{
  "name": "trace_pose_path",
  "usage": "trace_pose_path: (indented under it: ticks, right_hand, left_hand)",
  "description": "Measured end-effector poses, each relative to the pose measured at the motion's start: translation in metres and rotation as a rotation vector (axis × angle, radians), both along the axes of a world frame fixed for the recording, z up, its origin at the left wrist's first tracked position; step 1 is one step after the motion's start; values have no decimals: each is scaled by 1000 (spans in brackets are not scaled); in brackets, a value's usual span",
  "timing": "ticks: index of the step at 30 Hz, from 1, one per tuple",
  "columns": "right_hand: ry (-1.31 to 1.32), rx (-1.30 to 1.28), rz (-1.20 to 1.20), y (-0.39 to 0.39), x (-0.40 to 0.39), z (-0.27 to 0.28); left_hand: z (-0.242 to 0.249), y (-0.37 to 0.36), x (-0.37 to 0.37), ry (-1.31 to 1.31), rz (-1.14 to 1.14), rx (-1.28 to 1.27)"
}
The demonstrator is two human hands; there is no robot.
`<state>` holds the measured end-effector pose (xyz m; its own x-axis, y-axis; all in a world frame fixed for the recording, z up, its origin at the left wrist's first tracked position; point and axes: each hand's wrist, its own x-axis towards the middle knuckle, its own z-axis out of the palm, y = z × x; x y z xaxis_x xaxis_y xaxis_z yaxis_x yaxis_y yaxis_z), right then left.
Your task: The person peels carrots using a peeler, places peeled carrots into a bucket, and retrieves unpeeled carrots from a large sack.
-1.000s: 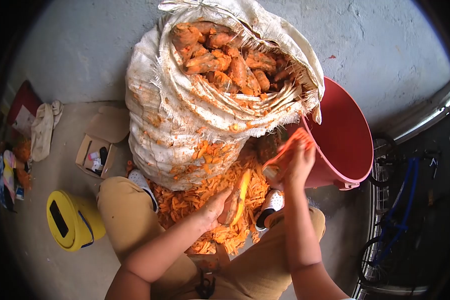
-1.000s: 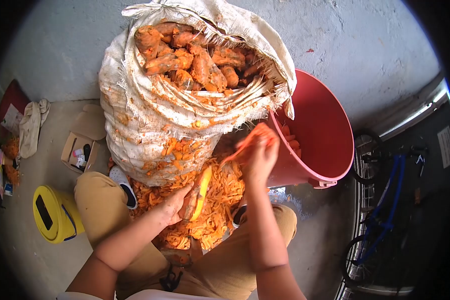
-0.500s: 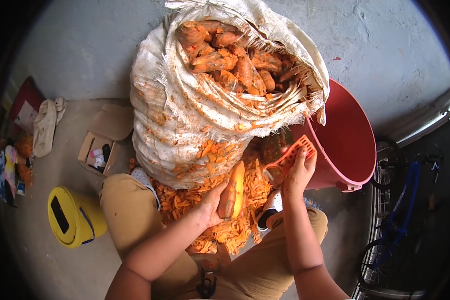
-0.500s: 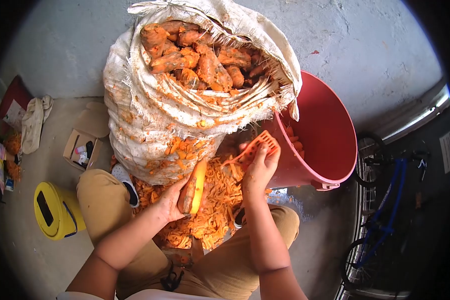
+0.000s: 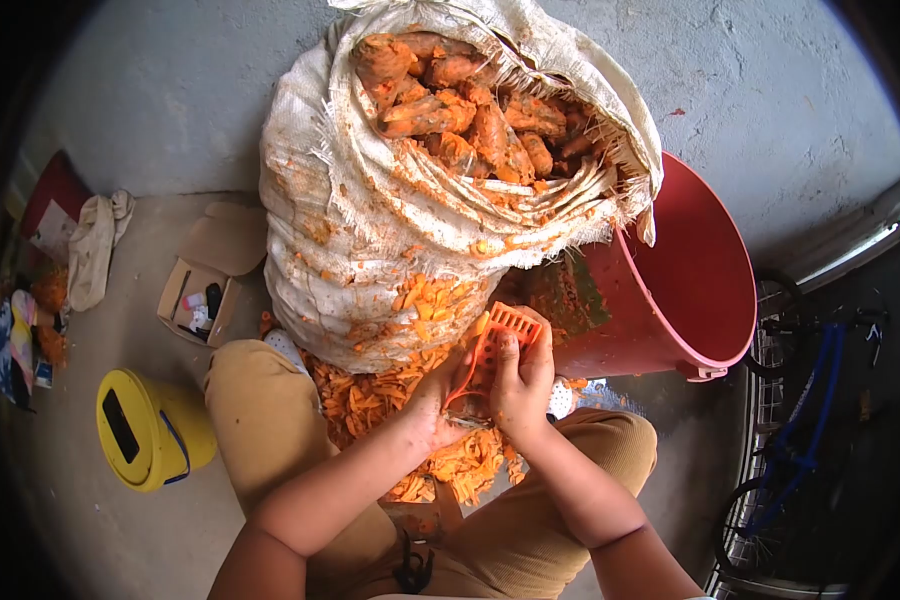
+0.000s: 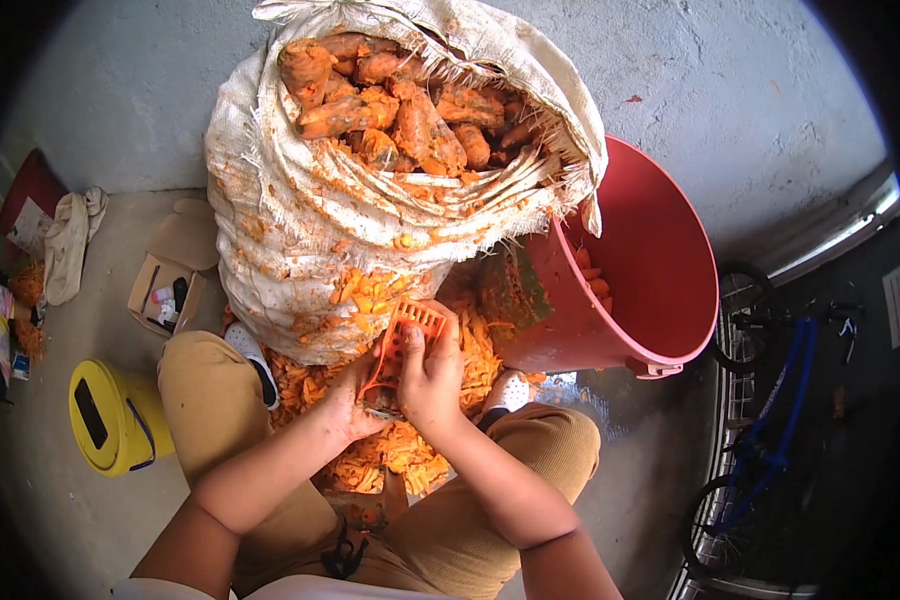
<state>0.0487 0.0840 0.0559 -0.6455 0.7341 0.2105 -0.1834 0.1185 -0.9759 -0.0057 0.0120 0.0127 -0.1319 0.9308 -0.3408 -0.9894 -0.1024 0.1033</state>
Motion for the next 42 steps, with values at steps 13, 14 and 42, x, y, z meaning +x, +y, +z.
trace_pose_path:
  ticks: [13,14,42]
  right_hand:
    - [194,-295,-487,67,1,-26]
    - [155,-289,-552,82,11,-22]
    - [351,-126,-508,113,14,6]
  left_hand:
    - [18,-4,-14,54,136,190]
    - [15,-7,-20,95,118,90]
    - [-5,-5,3,74,-132,-46]
